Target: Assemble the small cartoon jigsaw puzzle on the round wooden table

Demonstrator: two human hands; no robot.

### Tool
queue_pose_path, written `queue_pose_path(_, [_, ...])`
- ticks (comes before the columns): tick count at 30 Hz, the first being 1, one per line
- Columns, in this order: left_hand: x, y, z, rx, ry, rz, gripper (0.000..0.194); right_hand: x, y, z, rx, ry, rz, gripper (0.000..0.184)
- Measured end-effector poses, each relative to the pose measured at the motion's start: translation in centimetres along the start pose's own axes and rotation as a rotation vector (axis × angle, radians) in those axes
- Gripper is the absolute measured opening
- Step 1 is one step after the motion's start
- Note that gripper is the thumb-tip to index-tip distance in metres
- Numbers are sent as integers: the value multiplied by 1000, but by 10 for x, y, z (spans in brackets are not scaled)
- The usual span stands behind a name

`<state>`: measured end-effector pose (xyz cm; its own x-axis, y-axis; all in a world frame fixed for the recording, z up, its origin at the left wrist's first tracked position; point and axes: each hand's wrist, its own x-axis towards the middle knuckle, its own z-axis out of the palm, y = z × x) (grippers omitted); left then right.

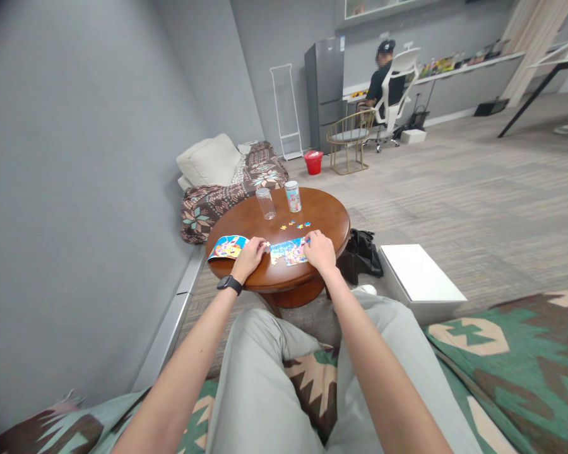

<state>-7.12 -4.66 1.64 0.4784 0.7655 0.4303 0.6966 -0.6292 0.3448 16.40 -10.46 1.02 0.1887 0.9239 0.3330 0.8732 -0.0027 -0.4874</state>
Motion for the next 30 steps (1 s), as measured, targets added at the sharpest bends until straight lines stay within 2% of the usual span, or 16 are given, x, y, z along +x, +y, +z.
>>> queue_pose_path(12, [0,0,0,-4,9,-44,5,1,3,5,-11,11,-7,23])
queue_pose_path(20, [1,-2,1,-1,5,-5,13,1,3,5,7,16,-7,24])
queue_pose_path(30, [1,6,-4,68,-4,-25,16,1,1,2,14,15,2,23])
